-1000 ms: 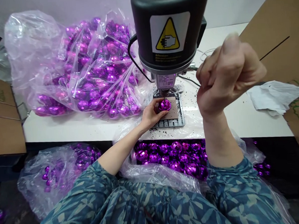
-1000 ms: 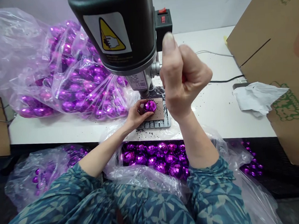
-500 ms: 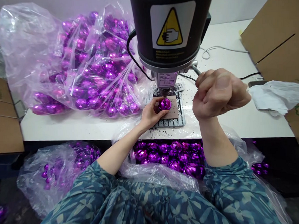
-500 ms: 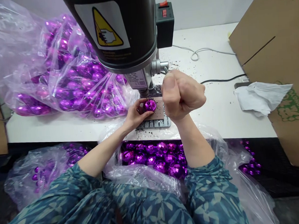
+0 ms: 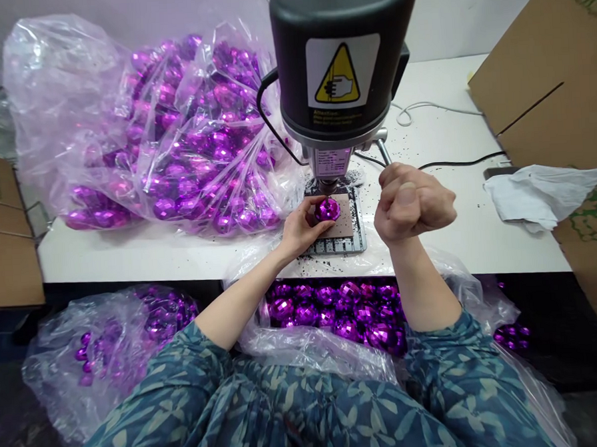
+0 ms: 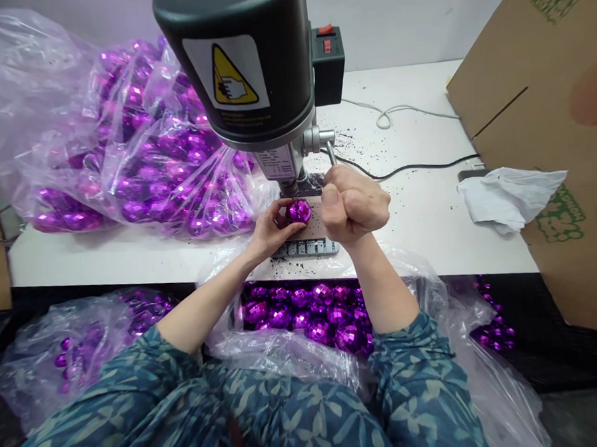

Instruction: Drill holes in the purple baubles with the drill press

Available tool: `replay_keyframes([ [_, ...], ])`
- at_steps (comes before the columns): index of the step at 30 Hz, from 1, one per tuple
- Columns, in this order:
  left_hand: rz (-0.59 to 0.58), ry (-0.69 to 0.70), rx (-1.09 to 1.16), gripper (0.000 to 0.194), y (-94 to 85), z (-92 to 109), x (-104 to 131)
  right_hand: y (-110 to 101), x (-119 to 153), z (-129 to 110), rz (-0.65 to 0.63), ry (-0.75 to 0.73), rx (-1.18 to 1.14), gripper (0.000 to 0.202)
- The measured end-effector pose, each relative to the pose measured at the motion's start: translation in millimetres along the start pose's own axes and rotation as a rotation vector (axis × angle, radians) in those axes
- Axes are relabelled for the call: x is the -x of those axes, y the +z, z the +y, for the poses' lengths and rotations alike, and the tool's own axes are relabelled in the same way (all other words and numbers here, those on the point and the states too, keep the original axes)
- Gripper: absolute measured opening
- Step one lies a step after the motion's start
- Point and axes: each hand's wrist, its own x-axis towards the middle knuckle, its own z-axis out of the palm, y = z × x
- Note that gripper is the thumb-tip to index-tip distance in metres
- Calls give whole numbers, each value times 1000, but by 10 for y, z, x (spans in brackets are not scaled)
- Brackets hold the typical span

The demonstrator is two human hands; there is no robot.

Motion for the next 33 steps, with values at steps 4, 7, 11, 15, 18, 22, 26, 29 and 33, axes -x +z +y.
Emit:
replay_keyframes([
  [4,-6,-20,-29,56,-10,9,-25,81,-141,-105,26,100,43,58],
  [7,35,-11,-33,54,-6,16,5,247,-438,-141,50,277,123,58],
  [11,144,47,8,49,13,154,306,400,-748,17,7,382,120,57],
  [15,-351,203,-1,37,22,360,823,367,-772,177,-81,403,143,58],
  [18,-807,261,-154,40,55,395,1144,341,-737,191,-86,402,163,61],
  [22,-958,349,-267,53,82,365,1332,388,-747,139,-24,389,91,58],
  [26,-706,473,-147,29,-64,338,1066,424,-779,86,56,395,22,52],
  [29,-237,424,-44,19,-325,232,478,410,-784,88,59,415,-33,54],
  [33,66,195,-93,25,-662,-41,-582,392,-779,113,68,384,-42,54],
])
